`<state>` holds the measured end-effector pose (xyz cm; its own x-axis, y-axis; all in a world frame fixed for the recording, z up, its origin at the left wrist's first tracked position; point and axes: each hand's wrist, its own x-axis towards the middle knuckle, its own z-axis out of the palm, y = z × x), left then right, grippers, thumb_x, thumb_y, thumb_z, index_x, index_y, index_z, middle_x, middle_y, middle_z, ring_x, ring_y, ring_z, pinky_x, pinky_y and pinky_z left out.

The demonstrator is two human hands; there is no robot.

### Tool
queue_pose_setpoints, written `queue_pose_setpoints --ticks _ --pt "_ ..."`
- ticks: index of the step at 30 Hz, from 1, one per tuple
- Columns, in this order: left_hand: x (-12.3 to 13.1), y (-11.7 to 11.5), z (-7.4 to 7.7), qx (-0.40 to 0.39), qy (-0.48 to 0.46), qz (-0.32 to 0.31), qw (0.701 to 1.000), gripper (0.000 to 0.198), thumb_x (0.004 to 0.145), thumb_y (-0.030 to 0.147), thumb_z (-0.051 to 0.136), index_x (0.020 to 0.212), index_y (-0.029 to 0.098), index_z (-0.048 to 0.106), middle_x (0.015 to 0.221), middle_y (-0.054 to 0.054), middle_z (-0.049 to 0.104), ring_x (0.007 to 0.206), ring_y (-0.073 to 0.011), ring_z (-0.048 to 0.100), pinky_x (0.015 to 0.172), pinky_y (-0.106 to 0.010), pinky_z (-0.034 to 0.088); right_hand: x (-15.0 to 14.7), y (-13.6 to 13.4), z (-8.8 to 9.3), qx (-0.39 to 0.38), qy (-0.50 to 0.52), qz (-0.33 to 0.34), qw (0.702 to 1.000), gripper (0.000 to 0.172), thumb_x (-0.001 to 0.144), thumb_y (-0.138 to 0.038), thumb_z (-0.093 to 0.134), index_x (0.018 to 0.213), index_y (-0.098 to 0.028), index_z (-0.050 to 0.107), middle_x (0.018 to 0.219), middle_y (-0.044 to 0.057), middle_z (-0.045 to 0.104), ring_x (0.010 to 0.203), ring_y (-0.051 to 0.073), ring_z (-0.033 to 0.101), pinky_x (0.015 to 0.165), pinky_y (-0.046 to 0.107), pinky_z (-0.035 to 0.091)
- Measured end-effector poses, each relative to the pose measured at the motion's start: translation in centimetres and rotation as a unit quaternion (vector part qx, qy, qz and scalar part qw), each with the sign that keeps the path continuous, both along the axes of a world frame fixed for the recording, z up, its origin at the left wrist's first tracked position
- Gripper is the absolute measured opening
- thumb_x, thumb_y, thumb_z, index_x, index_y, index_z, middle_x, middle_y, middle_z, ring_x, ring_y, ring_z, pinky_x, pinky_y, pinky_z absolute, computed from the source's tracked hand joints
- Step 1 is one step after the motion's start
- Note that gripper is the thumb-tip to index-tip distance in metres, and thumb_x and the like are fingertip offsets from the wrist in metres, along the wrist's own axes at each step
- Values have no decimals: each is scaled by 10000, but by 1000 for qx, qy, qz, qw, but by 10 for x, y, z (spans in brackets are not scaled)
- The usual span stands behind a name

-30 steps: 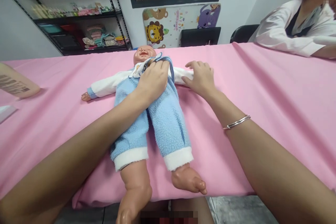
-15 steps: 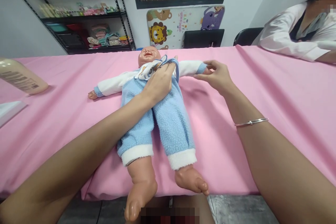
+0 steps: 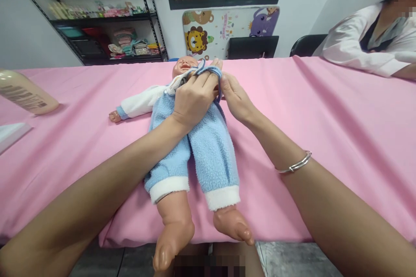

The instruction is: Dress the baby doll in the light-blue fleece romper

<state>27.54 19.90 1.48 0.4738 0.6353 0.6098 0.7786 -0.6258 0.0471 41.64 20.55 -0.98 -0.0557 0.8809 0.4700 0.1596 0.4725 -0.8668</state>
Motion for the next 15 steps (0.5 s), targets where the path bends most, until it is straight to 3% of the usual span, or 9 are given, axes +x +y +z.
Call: queue_pose_setpoints --ticks 3,6,9,15 --pt "1 -1 3 -15 55 6 998 460 1032 224 198 1368 135 500 1337 -140 569 1209 -287 528 1000 -402 452 -9 -6 3 -20 20 17 999 481 834 -693 583 949 -229 637 1083 54 598 1039 214 568 832 317 539" --pt "2 1 4 -30 59 11 998 399 1021 185 257 1265 104 561 1245 -146 609 1170 -277 555 968 -384 471 -10 -10 6 -45 68 43 996 430 805 -607 674 753 -188 594 909 45 562 883 166 559 788 284 516" --pt "2 6 2 -36 24 0 999 286 997 157 378 1167 133 606 1179 -121 636 1156 -255 572 974 -357 470 -7 -10 8 -74 113 53 989 371 781 -518 729 724 -184 580 797 29 536 764 137 536 743 276 506" --pt "2 10 -2 -33 42 17 998 305 956 149 479 1248 123 567 1210 -166 620 1191 -282 542 982 -371 469 -2 -6 6 -96 131 34 986 374 761 -506 762 739 -195 554 783 19 563 760 140 567 743 294 528"
